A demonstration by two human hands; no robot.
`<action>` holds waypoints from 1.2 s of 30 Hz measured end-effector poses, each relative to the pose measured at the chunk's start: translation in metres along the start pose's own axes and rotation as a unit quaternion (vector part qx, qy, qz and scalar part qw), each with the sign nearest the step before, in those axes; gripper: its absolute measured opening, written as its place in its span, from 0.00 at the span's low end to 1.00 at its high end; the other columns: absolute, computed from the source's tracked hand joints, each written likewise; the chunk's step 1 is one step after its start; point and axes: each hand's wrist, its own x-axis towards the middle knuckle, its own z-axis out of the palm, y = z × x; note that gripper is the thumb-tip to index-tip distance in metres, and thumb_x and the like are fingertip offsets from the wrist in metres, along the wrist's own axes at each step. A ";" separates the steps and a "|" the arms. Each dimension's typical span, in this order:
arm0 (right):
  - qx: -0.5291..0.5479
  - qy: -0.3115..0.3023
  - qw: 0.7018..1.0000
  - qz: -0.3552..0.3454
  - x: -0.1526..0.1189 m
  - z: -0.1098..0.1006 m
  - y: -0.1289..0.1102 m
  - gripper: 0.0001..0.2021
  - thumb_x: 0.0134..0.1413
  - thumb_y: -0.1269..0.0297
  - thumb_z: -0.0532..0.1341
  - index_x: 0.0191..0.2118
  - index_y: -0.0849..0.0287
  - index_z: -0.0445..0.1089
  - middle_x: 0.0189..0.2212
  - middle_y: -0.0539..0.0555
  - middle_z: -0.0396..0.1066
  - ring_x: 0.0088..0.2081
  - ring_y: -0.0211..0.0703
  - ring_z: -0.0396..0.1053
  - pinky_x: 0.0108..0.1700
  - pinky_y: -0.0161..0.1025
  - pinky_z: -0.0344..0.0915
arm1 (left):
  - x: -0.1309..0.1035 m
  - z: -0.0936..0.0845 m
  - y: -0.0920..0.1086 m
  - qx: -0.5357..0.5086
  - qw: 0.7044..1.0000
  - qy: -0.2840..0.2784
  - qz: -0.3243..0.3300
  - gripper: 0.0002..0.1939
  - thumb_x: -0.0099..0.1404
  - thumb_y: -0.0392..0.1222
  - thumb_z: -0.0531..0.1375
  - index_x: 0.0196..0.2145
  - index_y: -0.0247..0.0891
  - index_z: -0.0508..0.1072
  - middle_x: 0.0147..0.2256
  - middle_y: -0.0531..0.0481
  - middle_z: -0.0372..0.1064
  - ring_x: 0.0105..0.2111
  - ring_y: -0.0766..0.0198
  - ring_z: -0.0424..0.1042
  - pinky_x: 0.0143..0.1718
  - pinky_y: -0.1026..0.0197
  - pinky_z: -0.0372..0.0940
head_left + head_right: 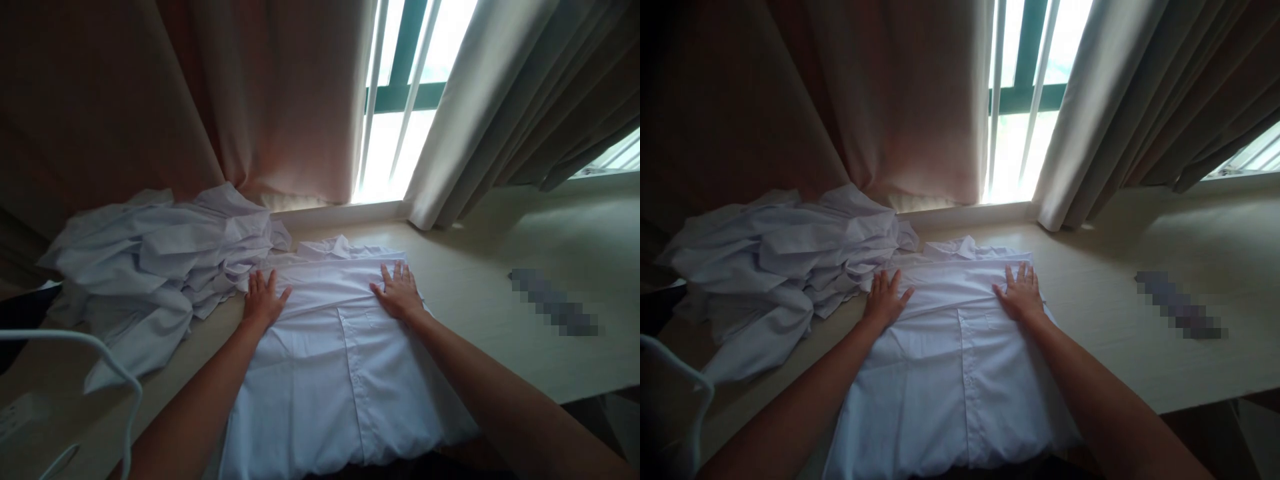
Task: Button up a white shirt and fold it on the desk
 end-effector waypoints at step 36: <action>0.041 0.050 0.997 -0.040 0.003 0.004 0.013 0.39 0.63 0.37 0.46 0.72 0.53 0.45 0.73 0.65 0.30 0.72 0.67 0.31 0.67 0.61 0.33 | -0.145 -0.034 -0.003 -0.015 0.999 -0.008 0.049 0.34 0.73 0.55 0.46 0.72 0.42 0.44 0.71 0.43 0.41 0.72 0.51 0.39 0.69 0.39 0.39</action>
